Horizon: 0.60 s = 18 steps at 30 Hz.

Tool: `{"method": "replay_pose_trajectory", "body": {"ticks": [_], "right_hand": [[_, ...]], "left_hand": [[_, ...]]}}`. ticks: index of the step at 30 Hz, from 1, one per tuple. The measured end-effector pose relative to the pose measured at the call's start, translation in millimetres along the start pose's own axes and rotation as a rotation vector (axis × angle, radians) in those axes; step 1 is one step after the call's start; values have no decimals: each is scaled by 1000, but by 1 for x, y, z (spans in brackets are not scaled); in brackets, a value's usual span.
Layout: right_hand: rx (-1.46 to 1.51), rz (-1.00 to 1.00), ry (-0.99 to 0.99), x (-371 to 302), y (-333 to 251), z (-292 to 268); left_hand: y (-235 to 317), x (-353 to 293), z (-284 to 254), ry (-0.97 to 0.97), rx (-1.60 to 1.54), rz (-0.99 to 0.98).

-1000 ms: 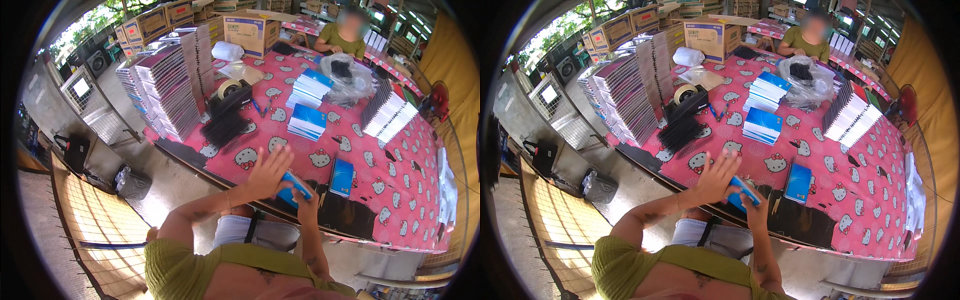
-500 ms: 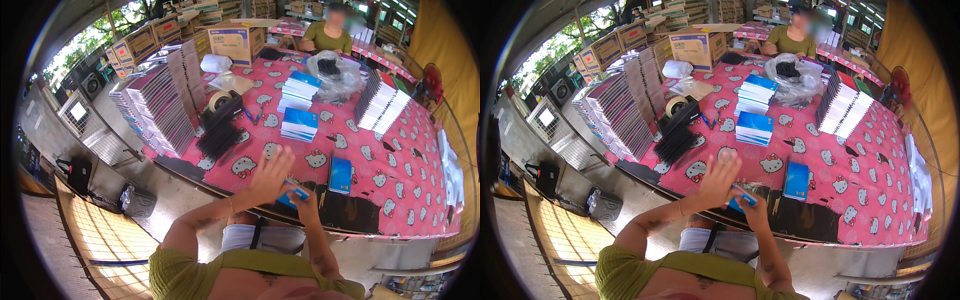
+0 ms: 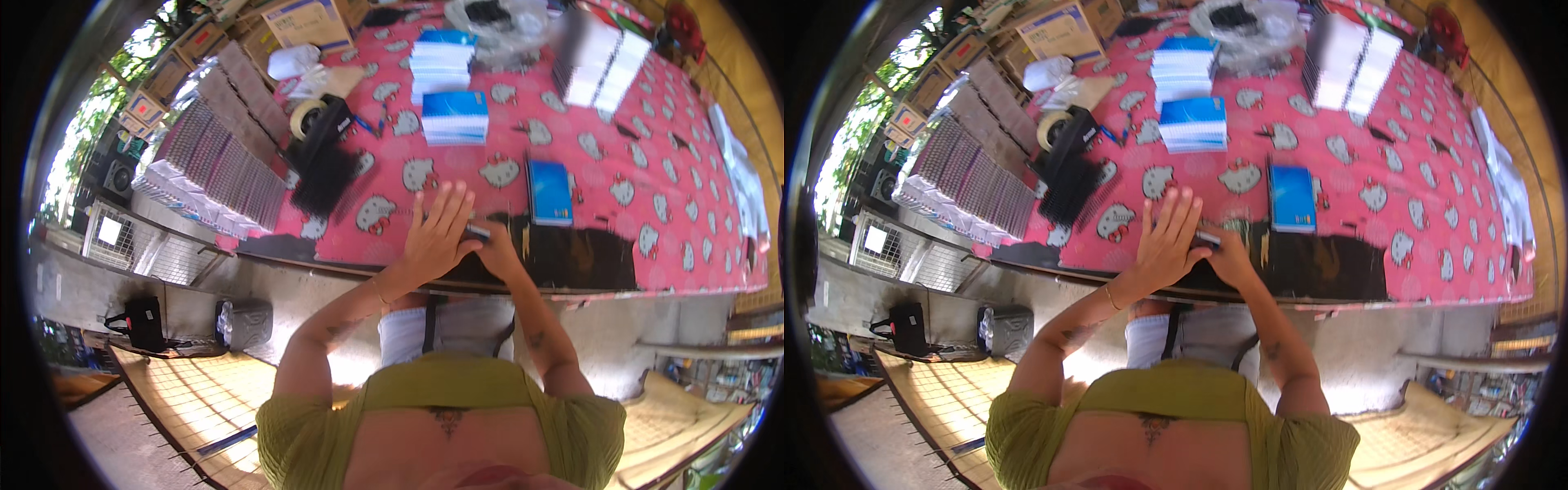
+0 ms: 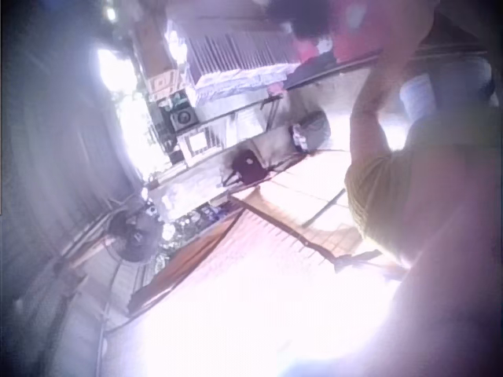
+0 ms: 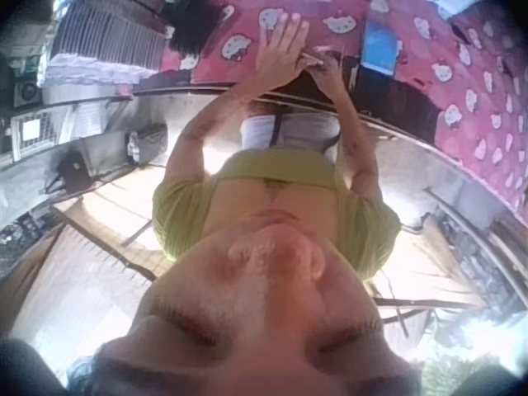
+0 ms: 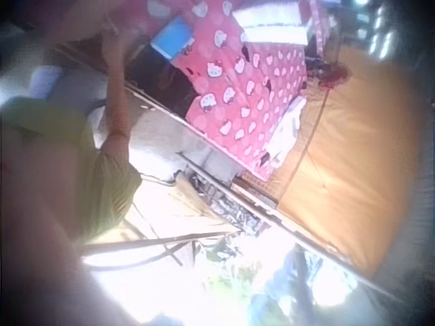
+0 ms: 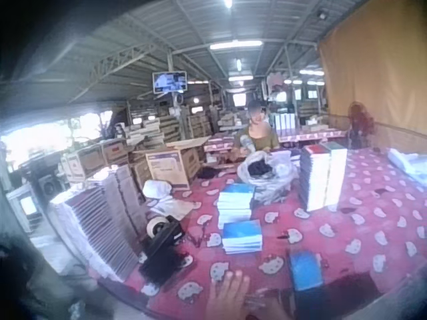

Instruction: The person sorts and stacks blue notebooks by hand on a table, then wraps a stack in clear plastic film.

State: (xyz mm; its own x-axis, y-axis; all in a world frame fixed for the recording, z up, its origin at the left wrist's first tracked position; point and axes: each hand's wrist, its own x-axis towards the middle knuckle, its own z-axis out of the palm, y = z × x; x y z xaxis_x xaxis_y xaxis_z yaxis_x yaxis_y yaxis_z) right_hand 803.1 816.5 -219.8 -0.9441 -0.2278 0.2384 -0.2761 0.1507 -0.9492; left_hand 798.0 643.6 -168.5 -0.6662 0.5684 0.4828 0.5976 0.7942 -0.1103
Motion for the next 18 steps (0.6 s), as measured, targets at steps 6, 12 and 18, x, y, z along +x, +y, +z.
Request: {"method": "replay_pose_trajectory", "body": {"ticks": [6, 12, 18], "right_hand": [[40, 123, -91, 4, -8, -4], [-9, -15, 1, 2, 2, 1], [-12, 106, -68, 5, 0, -3]], "left_hand": [[9, 0, -4, -68, -154, -46], [27, -46, 26, 18, -159, 63], [32, -33, 3, 74, -254, -25]]}}
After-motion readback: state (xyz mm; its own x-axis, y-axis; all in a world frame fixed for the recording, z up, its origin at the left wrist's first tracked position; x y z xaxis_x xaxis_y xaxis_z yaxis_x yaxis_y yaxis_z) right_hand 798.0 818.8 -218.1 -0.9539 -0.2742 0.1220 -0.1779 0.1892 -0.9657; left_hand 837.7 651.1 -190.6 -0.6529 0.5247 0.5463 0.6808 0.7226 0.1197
